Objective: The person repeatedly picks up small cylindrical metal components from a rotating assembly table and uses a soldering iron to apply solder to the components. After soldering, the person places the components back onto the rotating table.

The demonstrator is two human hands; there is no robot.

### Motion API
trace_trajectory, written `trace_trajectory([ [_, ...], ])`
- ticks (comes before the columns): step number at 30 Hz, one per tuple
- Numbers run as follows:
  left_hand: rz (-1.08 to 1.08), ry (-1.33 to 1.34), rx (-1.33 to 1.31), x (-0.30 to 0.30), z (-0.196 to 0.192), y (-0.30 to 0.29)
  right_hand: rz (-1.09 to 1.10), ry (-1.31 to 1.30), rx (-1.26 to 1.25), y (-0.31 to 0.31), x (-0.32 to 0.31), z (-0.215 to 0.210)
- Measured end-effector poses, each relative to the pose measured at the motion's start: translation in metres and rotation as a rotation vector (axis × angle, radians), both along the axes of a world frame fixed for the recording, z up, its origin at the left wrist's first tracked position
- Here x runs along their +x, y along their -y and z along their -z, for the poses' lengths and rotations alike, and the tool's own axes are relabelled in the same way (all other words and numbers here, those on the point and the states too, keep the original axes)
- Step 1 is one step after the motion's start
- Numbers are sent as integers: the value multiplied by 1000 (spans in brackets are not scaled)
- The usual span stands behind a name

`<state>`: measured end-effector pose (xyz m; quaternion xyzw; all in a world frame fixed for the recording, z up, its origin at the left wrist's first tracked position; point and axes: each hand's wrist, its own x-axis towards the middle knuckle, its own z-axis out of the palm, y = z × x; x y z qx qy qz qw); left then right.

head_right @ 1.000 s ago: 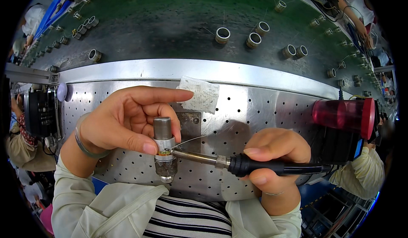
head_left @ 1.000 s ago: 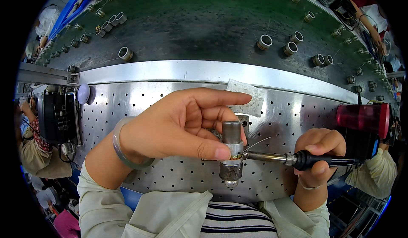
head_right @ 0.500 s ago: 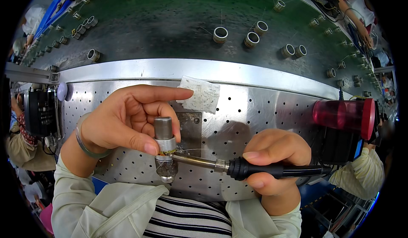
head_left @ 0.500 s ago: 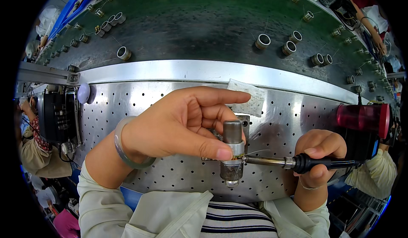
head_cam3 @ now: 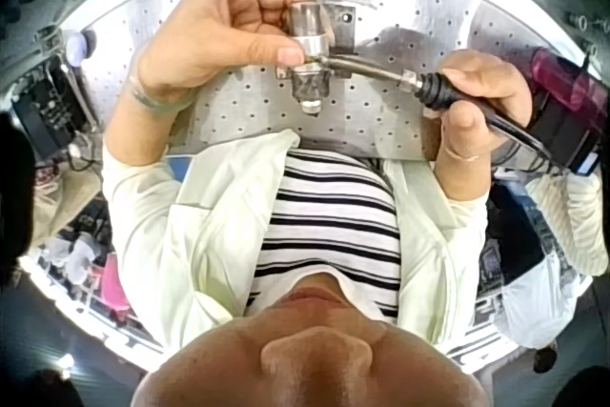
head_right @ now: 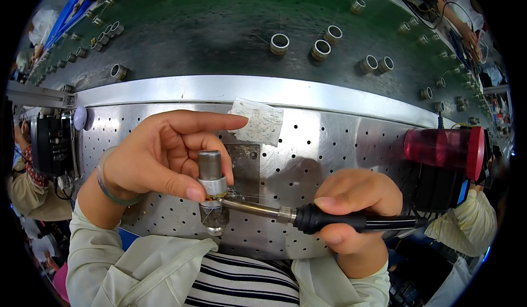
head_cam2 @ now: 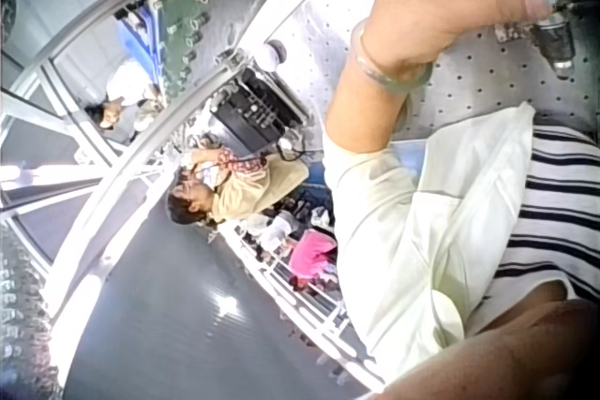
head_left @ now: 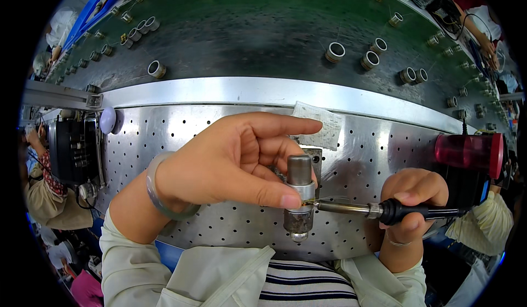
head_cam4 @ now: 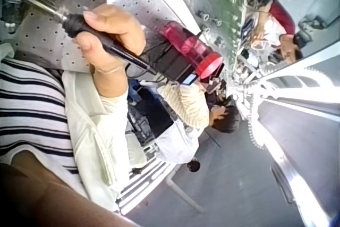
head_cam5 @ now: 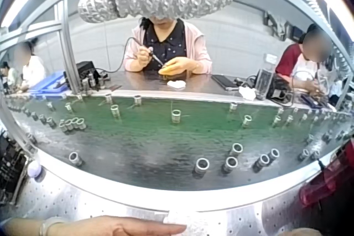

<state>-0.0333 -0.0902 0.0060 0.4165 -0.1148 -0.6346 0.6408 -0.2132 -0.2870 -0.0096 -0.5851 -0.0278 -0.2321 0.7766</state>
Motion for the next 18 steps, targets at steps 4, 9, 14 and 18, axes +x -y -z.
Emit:
trace_trajectory([
  [4,-11,10,-8,-1,-1,0,9,17,38,0,3,-1],
  [9,-22,-4,-10,-1,0,-1,-29,14,24,3,2,2],
  [14,-31,-18,-5,-2,-1,0,-32,11,53,2,2,1],
  [18,-31,-17,3,-2,0,0,-30,14,31,4,3,2],
])
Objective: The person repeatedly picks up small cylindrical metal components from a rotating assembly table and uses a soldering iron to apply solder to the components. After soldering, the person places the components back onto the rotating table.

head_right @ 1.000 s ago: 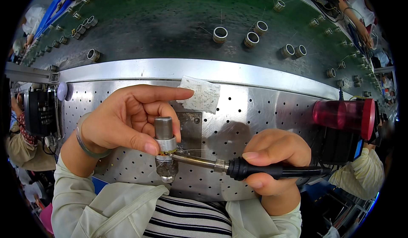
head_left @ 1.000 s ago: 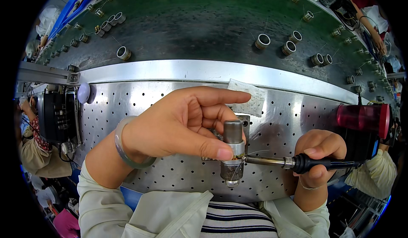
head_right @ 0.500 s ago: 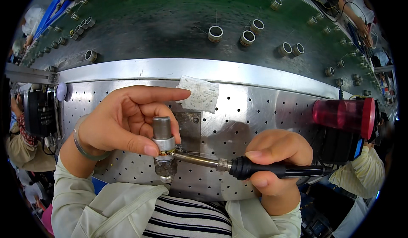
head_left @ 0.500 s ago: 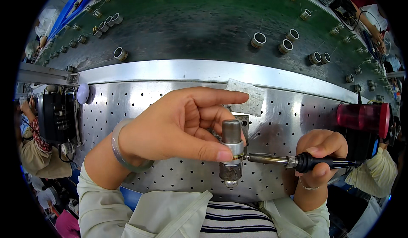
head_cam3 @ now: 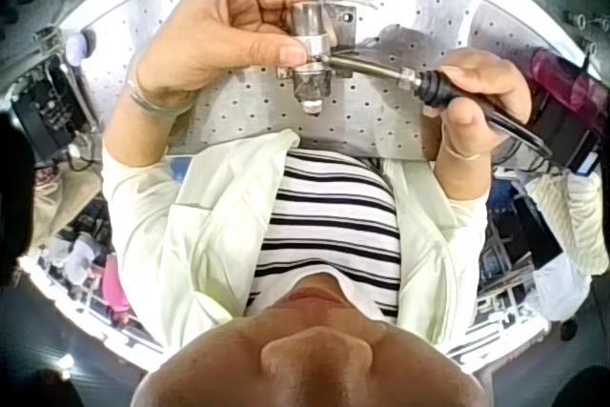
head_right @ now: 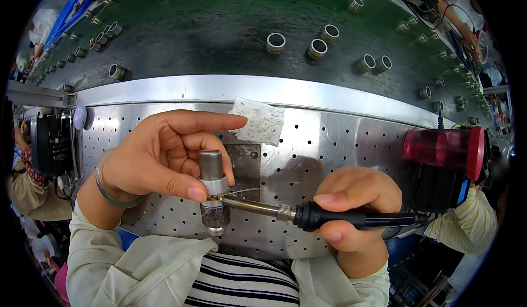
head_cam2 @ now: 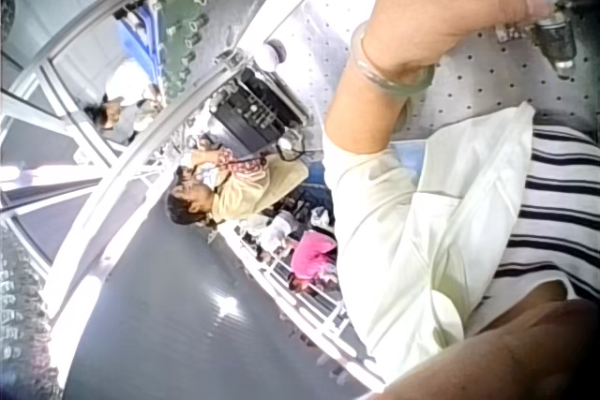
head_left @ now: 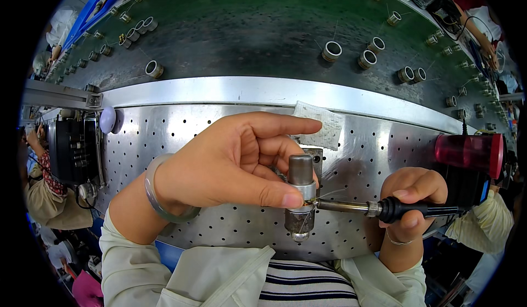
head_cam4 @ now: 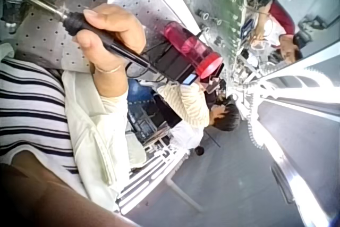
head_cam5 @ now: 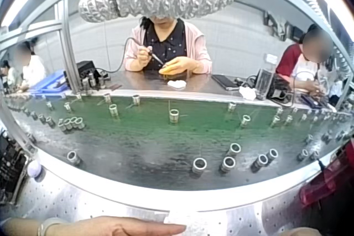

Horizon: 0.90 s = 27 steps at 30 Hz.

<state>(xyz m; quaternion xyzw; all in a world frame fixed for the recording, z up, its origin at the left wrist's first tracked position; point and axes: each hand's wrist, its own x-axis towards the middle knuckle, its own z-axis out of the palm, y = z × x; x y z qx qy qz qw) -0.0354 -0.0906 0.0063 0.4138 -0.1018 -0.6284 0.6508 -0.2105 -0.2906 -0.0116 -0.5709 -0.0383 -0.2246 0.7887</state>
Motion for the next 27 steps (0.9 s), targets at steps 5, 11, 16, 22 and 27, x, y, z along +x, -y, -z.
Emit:
trace_trajectory([
  [5,-1,3,14,0,-2,2,-3,2,-13,1,1,0],
  [11,-3,15,6,0,-1,2,-16,-10,18,1,0,0],
  [16,3,38,13,0,-2,3,-15,-6,8,2,-1,0],
  [22,-13,64,19,-7,-5,3,31,7,10,0,0,-1],
  [27,-4,55,9,-5,-3,4,34,-13,19,1,-1,-1],
])
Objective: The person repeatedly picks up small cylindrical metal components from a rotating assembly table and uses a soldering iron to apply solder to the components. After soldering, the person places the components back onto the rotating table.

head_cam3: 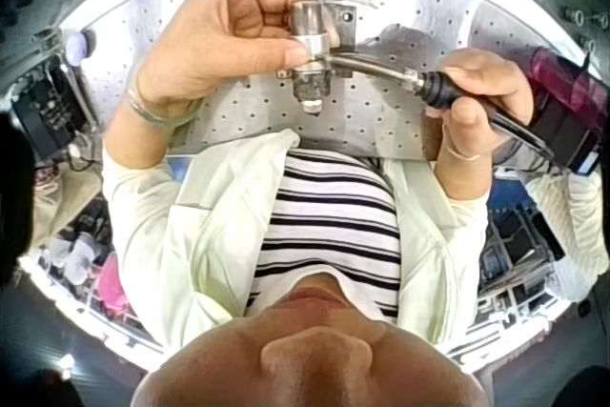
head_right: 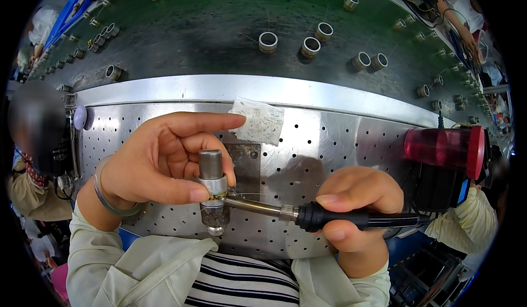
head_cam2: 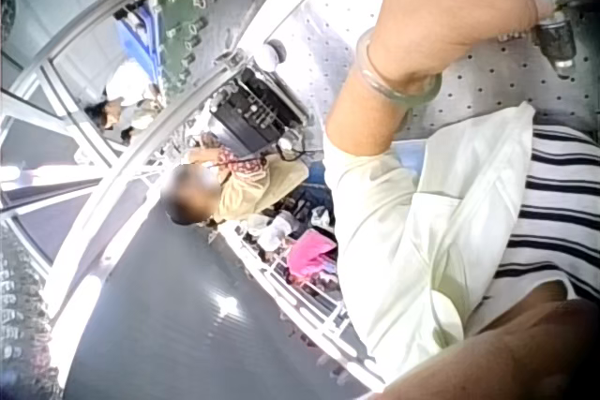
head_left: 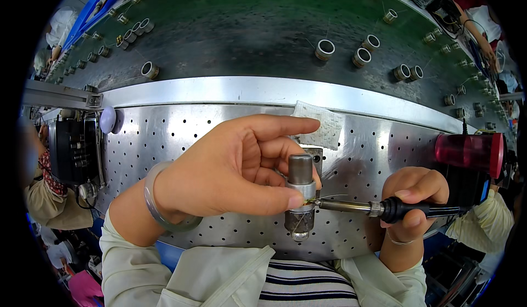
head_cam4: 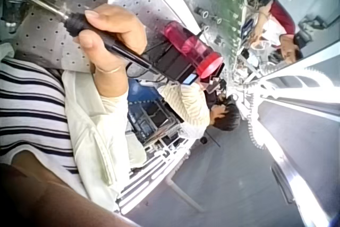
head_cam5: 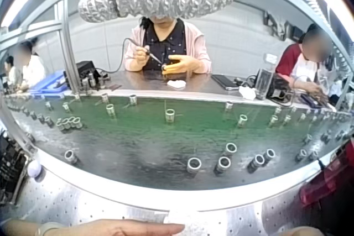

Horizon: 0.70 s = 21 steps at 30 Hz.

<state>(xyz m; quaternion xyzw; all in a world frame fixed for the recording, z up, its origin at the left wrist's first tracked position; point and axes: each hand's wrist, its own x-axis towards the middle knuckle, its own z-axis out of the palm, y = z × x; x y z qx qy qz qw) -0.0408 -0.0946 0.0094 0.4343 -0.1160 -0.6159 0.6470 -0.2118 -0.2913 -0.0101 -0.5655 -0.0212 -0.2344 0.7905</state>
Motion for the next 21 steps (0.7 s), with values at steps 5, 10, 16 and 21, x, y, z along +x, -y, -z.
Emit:
trace_trajectory([
  [5,-4,-2,8,0,-2,0,-25,-16,-29,2,0,1],
  [10,22,-37,-26,2,2,3,32,-21,-38,4,-2,1],
  [16,90,-91,-158,16,21,-8,227,-27,18,-3,8,-2],
  [21,-216,319,-53,55,13,0,276,-69,13,3,2,0],
])
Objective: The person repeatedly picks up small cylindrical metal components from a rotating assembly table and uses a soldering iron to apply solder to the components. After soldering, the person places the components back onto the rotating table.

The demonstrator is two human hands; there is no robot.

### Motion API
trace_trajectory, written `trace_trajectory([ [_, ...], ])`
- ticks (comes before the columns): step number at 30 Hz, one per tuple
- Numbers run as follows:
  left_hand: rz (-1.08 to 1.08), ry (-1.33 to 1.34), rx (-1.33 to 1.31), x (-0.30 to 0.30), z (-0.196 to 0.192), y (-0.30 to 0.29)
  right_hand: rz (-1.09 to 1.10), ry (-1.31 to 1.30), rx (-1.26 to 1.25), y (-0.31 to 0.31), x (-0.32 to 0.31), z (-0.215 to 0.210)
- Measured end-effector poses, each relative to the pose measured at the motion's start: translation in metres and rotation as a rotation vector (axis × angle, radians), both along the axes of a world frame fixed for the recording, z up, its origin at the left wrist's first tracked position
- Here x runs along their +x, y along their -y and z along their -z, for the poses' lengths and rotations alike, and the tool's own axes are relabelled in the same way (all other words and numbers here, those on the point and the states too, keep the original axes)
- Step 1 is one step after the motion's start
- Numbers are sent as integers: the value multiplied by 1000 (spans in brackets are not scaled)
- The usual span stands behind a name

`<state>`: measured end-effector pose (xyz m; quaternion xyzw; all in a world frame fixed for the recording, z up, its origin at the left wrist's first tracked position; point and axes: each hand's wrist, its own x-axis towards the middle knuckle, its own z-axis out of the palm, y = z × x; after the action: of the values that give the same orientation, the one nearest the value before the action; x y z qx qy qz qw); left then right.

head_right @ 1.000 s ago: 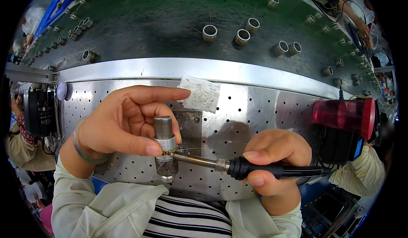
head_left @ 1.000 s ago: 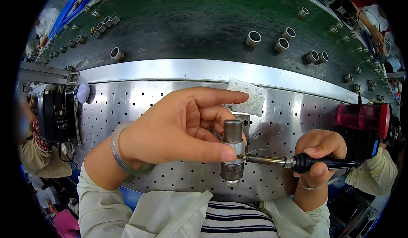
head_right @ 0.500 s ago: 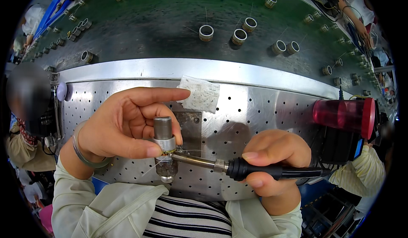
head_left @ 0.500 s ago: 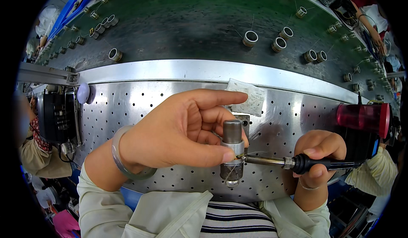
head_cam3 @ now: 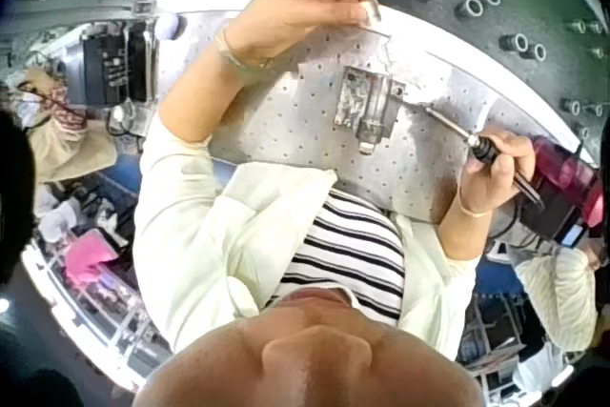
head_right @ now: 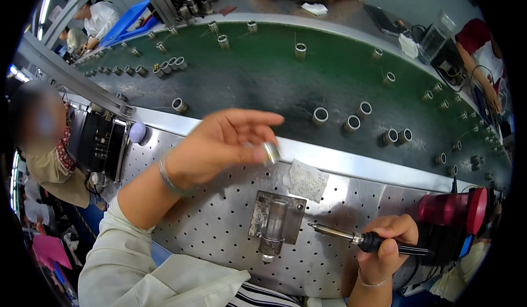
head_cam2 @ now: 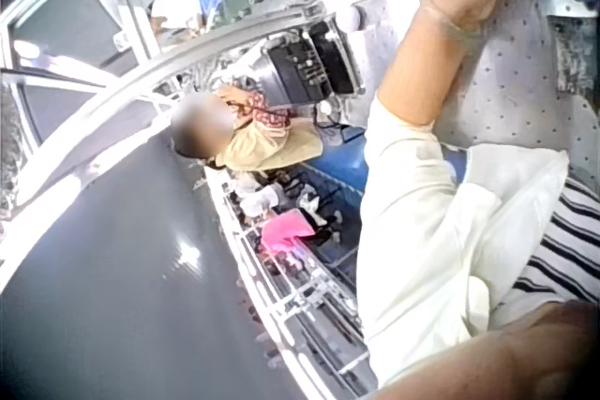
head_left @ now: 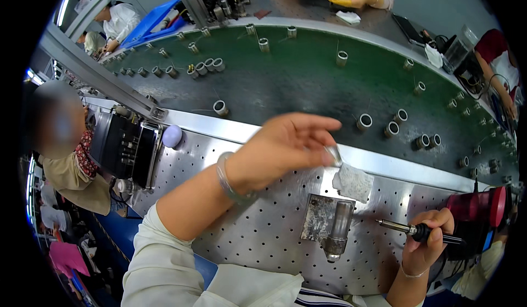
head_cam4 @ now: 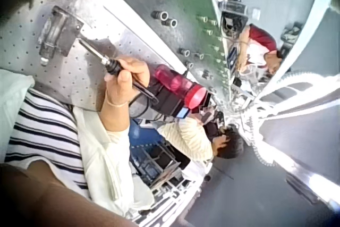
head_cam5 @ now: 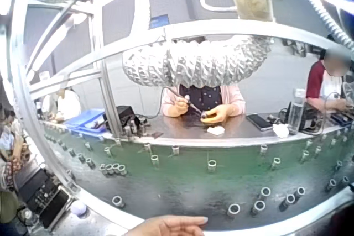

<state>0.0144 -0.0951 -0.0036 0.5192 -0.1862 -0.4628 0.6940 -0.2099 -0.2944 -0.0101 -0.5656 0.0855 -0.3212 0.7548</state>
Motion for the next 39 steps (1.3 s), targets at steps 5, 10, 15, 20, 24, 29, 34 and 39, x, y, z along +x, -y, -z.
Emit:
trace_trajectory([
  [5,-384,1190,473,101,5,-34,-44,-9,-39,-1,1,-2],
  [10,-351,1444,882,159,13,-48,-43,-21,41,-2,3,-3],
  [15,-322,1760,706,140,8,-21,-67,19,138,10,-7,-4],
  [20,-2,1315,337,65,-6,56,-97,-11,133,9,-7,-7],
  [24,-74,1618,214,27,10,111,-48,-25,82,14,-9,-10],
  [29,-22,1734,262,13,28,143,-60,5,176,19,-13,-10],
  [34,-12,1595,319,13,28,129,-75,-3,182,16,-16,-14],
  [39,282,1369,483,27,27,90,-87,-13,87,13,-14,-17],
])
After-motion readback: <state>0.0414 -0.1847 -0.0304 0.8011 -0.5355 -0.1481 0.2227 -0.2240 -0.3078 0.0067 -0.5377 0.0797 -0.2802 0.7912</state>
